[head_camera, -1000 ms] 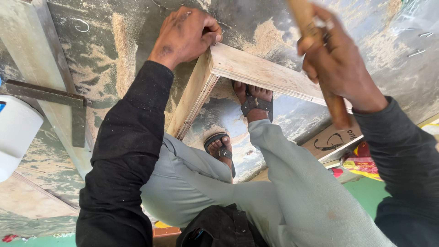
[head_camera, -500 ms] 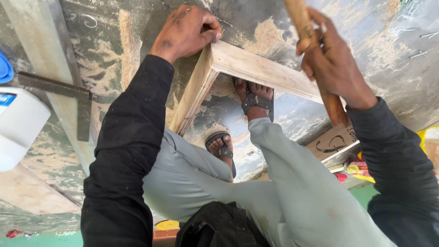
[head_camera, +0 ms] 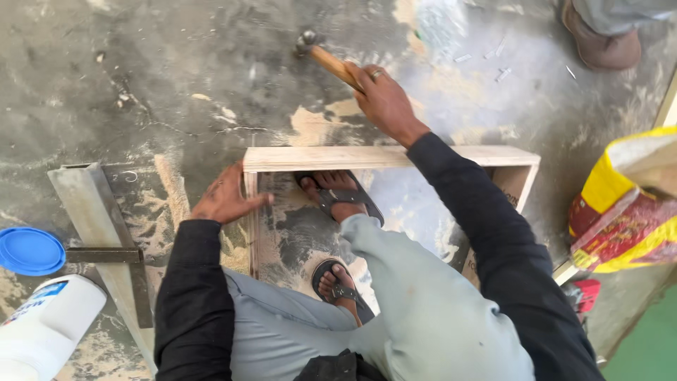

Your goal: The person assembles a rectangular wooden frame by hammering nails into the joints. They hold the frame with one hand and use a hammer with the other to drive nails into the wood. The person occasionally repositions the frame and retrieves additional nails from a plastic bag.

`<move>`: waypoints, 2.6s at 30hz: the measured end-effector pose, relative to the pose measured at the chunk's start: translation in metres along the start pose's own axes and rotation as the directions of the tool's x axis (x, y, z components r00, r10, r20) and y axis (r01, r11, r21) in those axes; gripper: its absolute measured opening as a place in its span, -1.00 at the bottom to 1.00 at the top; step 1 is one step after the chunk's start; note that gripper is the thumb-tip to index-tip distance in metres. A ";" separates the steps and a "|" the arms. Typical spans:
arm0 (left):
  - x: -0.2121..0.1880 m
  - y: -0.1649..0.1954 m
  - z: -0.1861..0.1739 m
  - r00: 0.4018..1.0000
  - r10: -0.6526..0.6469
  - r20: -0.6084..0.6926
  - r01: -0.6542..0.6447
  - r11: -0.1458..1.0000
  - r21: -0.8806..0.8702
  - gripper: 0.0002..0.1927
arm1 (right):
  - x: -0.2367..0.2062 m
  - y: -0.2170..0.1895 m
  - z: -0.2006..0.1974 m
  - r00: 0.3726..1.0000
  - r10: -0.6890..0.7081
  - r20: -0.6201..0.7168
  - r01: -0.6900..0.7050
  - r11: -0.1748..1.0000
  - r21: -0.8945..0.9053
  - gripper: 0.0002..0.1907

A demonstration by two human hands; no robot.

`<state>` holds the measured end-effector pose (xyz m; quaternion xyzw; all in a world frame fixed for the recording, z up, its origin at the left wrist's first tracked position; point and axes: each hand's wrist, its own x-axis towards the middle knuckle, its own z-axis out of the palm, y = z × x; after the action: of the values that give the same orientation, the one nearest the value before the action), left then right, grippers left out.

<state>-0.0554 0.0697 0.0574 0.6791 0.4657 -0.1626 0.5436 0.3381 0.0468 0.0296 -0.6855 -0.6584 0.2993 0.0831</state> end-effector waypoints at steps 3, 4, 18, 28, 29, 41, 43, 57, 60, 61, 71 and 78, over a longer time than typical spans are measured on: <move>0.006 0.000 0.029 0.966 -0.117 -0.229 0.098 0.991 -0.093 -0.32 | -0.002 -0.003 0.000 0.997 0.078 0.017 -0.078 0.997 0.025 -0.43; 0.008 -0.003 0.038 0.943 -0.148 -0.297 0.125 0.988 -0.095 -0.39 | -0.006 -0.005 -0.002 0.998 0.046 -0.041 -0.045 0.999 0.027 -0.42; 0.003 -0.002 0.062 0.826 -0.154 -0.541 0.190 0.982 0.010 -0.60 | -0.106 -0.033 0.038 0.956 -0.291 0.050 0.290 0.957 0.009 -0.63; 0.002 0.015 0.058 0.796 -0.163 -0.583 0.193 0.981 -0.011 -0.62 | -0.102 -0.032 0.042 0.937 -0.344 -0.056 0.344 0.939 -0.012 -0.70; 0.003 0.015 0.059 0.799 -0.176 -0.575 0.196 0.980 -0.028 -0.63 | -0.102 -0.033 0.042 0.932 -0.350 -0.095 0.352 0.936 0.001 -0.71; 0.021 -0.015 0.071 0.705 -0.069 -0.706 0.099 0.995 0.001 -0.62 | -0.101 -0.031 0.037 0.935 -0.354 -0.012 0.354 0.932 0.080 -0.57; 0.025 -0.023 0.074 0.689 -0.213 -0.693 0.180 0.976 -0.122 -0.63 | -0.100 -0.031 0.037 0.928 -0.369 -0.049 0.372 0.926 0.064 -0.57; 0.006 0.016 0.060 0.727 -0.399 -0.559 0.145 0.885 -0.443 -0.14 | -0.094 -0.061 0.013 0.939 -0.343 0.020 0.344 0.938 -0.047 -0.49; 0.006 0.016 0.059 0.738 -0.255 -0.625 0.056 0.946 -0.320 -0.33 | -0.093 -0.066 0.008 0.945 -0.317 0.079 0.322 0.944 -0.072 -0.52; 0.007 0.014 0.060 0.744 -0.262 -0.615 0.060 0.943 -0.328 -0.33 | -0.093 -0.067 0.006 0.949 -0.295 0.113 0.306 0.948 -0.086 -0.53; 0.012 0.004 0.066 0.757 -0.257 -0.601 0.070 0.946 -0.317 -0.26 | -0.089 -0.079 -0.001 0.942 -0.321 0.098 0.329 0.941 -0.079 -0.51; 0.016 0.002 0.067 0.717 -0.066 -0.694 -0.055 0.987 -0.150 -0.20 | -0.087 -0.086 -0.006 0.930 -0.363 0.051 0.365 0.930 -0.046 -0.51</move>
<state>-0.0267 0.0173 0.0230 0.6430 0.6495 0.1412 0.3804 0.2721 -0.0241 0.1046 -0.5471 -0.7836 0.2750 0.1047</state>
